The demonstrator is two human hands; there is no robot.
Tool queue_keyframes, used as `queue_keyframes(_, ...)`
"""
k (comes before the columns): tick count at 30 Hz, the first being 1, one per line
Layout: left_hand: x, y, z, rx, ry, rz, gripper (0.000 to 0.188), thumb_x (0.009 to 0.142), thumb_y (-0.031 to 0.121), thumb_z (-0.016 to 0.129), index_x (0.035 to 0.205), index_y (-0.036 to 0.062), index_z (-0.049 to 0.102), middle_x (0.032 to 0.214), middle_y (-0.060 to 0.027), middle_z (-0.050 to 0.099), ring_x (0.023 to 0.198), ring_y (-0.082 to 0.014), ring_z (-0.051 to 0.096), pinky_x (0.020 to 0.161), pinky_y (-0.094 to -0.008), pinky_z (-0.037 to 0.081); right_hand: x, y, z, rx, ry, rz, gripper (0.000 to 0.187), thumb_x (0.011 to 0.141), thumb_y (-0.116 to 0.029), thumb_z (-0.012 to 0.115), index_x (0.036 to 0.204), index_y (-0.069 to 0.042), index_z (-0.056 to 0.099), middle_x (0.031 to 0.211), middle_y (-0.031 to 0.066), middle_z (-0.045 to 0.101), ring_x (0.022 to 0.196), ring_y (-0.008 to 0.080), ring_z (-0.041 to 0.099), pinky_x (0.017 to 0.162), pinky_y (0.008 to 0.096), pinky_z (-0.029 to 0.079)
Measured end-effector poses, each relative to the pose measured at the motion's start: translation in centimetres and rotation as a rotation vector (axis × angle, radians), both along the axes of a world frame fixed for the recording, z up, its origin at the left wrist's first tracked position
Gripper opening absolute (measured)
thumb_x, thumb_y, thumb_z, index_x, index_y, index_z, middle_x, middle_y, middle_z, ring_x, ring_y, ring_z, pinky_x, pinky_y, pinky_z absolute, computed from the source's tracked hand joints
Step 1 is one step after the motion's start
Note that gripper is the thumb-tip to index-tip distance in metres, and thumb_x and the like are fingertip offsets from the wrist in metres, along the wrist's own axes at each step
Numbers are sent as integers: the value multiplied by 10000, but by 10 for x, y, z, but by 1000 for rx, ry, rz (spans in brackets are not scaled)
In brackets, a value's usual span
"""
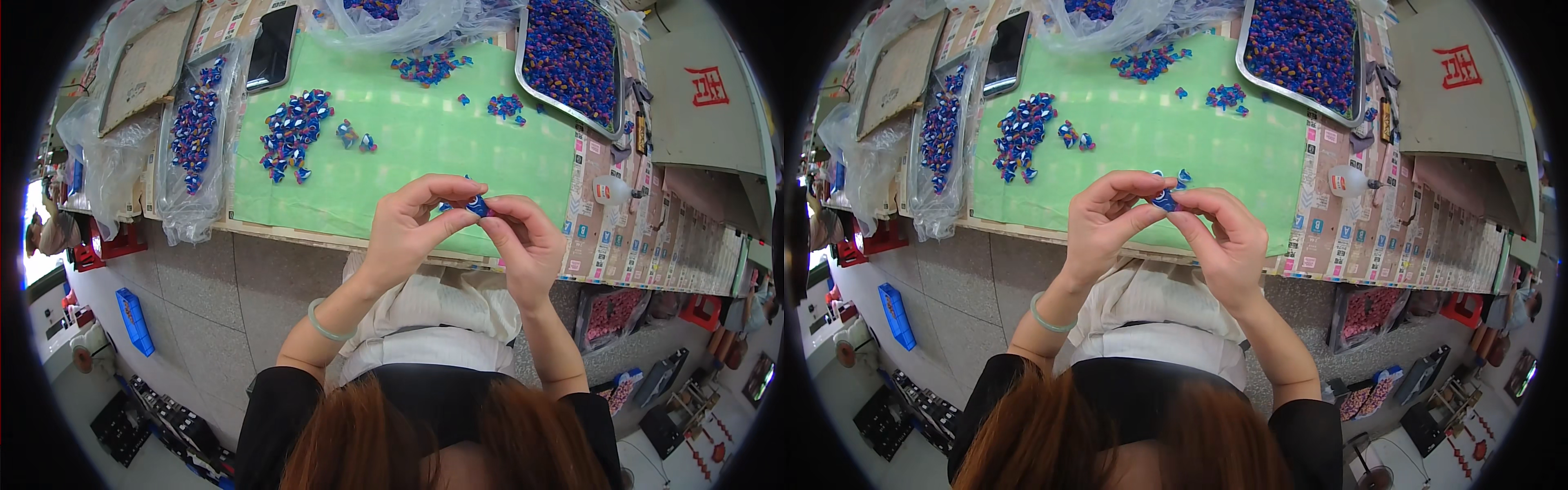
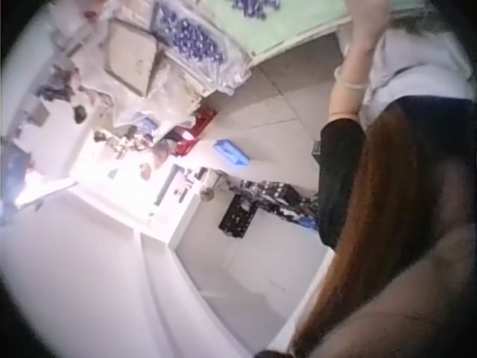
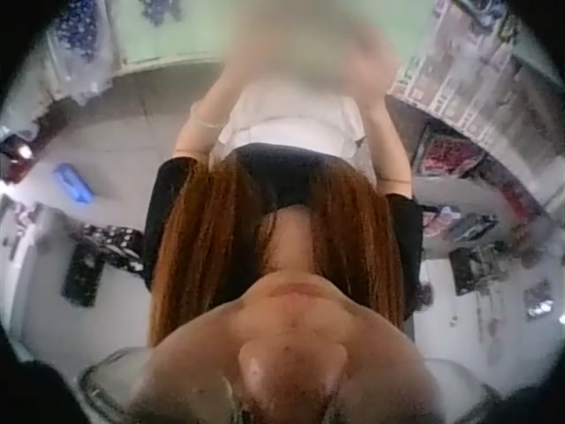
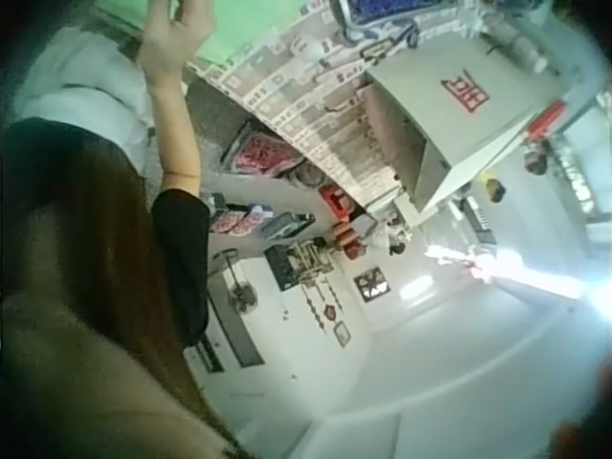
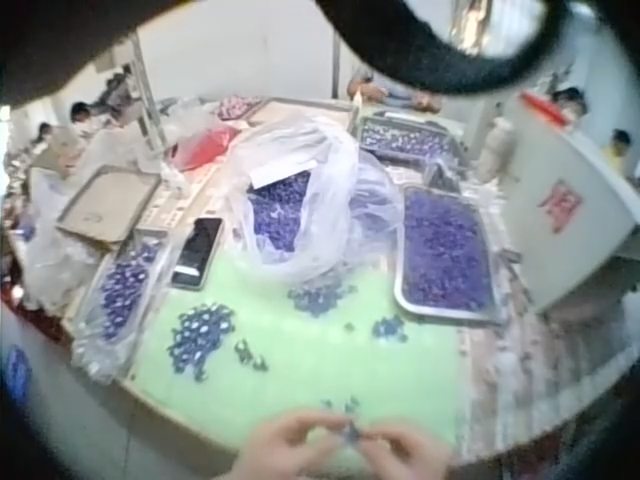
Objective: Applying glue to small blue plastic components and joining them with white plastic pieces at a workbench.
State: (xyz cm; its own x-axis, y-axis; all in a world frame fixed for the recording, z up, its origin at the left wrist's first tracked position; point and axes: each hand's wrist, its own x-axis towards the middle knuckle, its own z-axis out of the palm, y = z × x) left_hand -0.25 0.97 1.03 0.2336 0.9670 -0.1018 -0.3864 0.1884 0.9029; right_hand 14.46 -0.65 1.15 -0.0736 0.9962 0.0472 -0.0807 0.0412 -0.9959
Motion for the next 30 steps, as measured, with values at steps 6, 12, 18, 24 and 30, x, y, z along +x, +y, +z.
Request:
queue_keyframes(6,1,1,-6,-115,-91,-91,228,761,-7,543,987,-37,533,905,-89,575,838,-132,540,761,-258,438,-2,-3,2,-96,151,-40,124,790,9,516,904,52,538,858,84,560,758,120,544,675,217,444)
queue_keyframes(12,6,-1,-16,-337,-430,-140,171,791,101,552,937,11,551,849,-40,562,794,-119,527,753,-276,417,0,-5,6,-83,24,-40,98,812,-25,497,867,45,538,800,62,545,697,99,519,634,208,429)
queue_keyframes(18,11,-1,-13,-395,-519,-149,121,797,72,547,903,14,552,858,-45,560,783,-94,496,709,-233,407,0,-5,6,-94,78,-62,82,813,-15,492,858,41,532,776,59,530,674,94,502,612,203,416)
queue_keyframes(24,6,-3,-7,-340,-425,-141,103,765,10,551,868,12,553,823,-36,549,758,-102,530,713,-239,431,4,-12,2,185,-262,-28,81,790,30,504,865,50,525,781,79,530,674,112,505,612,206,411)
queue_keyframes(30,10,2,-12,-286,-345,-187,92,764,-14,544,854,-23,561,832,-63,573,786,-105,536,716,-228,437,10,-12,0,194,-312,-65,97,769,52,517,864,49,532,784,84,535,686,119,503,616,204,404)
